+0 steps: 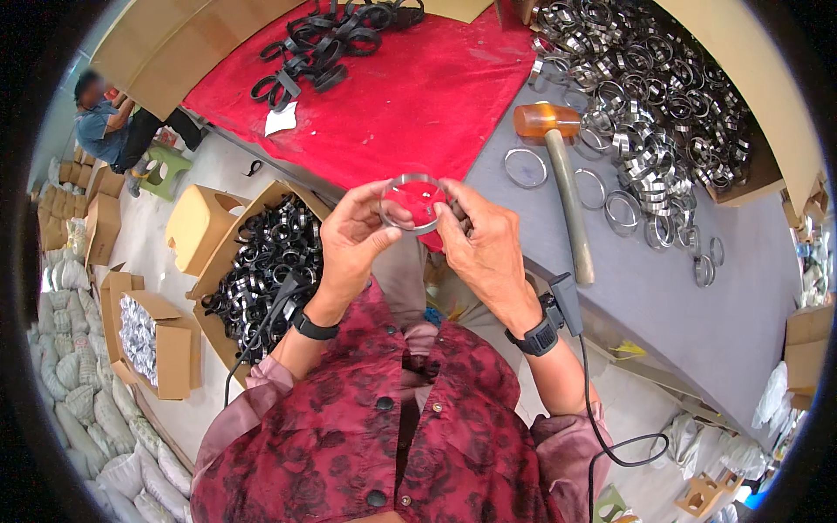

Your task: Using a mallet to hammer metal rings into place on plastic bases as part of a manufacturing process.

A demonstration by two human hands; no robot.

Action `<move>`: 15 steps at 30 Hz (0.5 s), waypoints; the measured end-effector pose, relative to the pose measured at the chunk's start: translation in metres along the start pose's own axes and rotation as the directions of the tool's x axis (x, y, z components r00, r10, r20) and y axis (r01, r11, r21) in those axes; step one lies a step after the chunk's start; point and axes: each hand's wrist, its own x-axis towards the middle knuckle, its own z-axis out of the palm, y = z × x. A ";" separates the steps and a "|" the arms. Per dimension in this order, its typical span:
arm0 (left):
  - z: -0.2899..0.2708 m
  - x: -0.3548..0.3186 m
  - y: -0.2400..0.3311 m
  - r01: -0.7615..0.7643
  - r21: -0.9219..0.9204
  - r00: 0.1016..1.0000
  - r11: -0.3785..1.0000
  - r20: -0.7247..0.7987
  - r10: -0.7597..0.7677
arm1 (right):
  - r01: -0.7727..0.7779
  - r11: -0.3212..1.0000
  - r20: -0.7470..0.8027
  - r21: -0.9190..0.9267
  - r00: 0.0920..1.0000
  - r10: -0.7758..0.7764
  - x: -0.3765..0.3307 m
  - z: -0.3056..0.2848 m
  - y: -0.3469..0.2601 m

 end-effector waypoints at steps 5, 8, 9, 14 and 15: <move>-0.006 -0.001 0.001 0.216 -0.306 0.961 0.927 -0.100 -0.257 | -0.249 0.932 0.098 0.262 0.968 0.231 0.004 0.003 -0.013; -0.010 -0.003 -0.002 0.258 -0.404 0.942 0.878 -0.094 -0.321 | -0.343 0.844 0.203 0.412 0.938 0.282 0.007 0.000 -0.006; -0.009 -0.003 -0.003 0.261 -0.405 0.942 0.876 -0.091 -0.323 | -0.343 0.844 0.203 0.412 0.938 0.282 0.007 0.000 -0.003; -0.003 -0.004 0.005 0.254 -0.305 0.954 0.918 -0.074 -0.289 | -0.354 0.774 0.248 0.525 0.934 0.258 0.002 0.000 0.010; 0.001 -0.005 0.007 0.188 -0.163 0.976 0.968 -0.079 -0.203 | -0.353 0.775 0.245 0.524 0.934 0.260 0.001 0.001 0.015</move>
